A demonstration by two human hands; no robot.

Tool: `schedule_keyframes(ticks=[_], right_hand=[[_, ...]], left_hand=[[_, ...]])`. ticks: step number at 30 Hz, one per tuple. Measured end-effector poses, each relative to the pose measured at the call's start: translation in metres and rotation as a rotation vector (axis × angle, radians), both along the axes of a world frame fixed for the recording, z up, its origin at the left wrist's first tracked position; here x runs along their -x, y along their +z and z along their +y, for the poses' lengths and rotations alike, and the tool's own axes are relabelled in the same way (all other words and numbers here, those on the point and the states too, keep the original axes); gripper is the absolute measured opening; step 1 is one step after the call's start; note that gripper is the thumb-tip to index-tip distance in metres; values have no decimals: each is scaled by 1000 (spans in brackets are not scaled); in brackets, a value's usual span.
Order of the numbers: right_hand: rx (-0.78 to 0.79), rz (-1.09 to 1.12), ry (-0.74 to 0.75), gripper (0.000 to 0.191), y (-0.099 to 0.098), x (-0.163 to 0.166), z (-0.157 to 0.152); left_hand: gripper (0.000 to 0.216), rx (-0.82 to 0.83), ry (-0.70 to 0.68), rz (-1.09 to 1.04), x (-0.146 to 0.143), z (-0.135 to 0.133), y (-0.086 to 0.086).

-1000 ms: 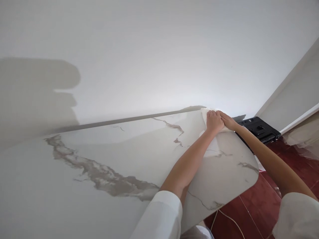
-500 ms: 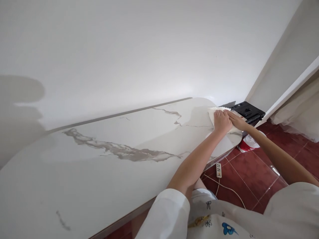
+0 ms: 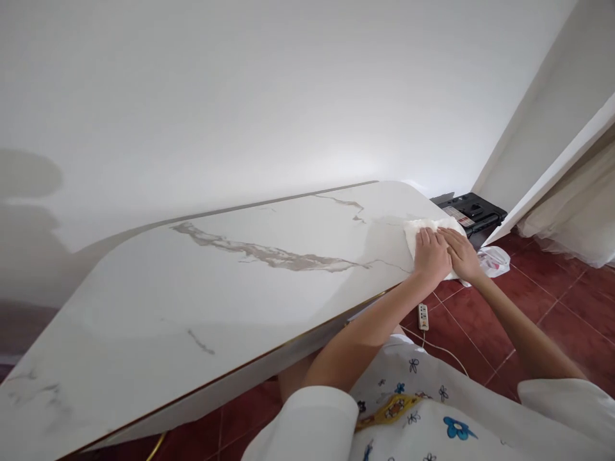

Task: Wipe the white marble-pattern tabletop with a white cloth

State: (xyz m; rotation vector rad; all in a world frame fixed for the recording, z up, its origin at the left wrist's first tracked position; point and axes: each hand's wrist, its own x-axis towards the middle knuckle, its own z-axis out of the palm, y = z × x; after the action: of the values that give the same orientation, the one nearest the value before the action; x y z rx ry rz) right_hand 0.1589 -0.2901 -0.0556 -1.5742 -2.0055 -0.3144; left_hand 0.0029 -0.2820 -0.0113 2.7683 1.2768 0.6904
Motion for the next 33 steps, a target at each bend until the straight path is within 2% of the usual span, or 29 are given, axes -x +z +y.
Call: schedule_keyframes(ticks=[3, 7, 11, 14, 17, 20, 28, 33], right_hand=[[-66, -7, -44, 53, -5, 45, -15], [-47, -36, -52, 51, -3, 115, -31], [26, -65, -61, 49, 9, 191, -47], [148, -56, -44, 50, 23, 246, -55], [291, -20, 44, 53, 36, 298, -58], [387, 38, 165, 57, 44, 349, -58], [426, 76, 464, 64, 50, 477, -62], [506, 123, 547, 63, 51, 540, -56]], left_hand=[[50, -46, -8, 28, 42, -13, -3], [50, -67, -9, 84, 108, -24, -3], [48, -71, -9, 102, 180, -32, -5], [48, -73, -3, 101, 234, -36, -9], [53, -59, 2, 135, 289, -41, -13], [58, -64, 64, 145, 345, -49, -14], [76, -12, 220, 134, 498, -72, -21], [67, 8, 262, 80, 566, -78, -20]])
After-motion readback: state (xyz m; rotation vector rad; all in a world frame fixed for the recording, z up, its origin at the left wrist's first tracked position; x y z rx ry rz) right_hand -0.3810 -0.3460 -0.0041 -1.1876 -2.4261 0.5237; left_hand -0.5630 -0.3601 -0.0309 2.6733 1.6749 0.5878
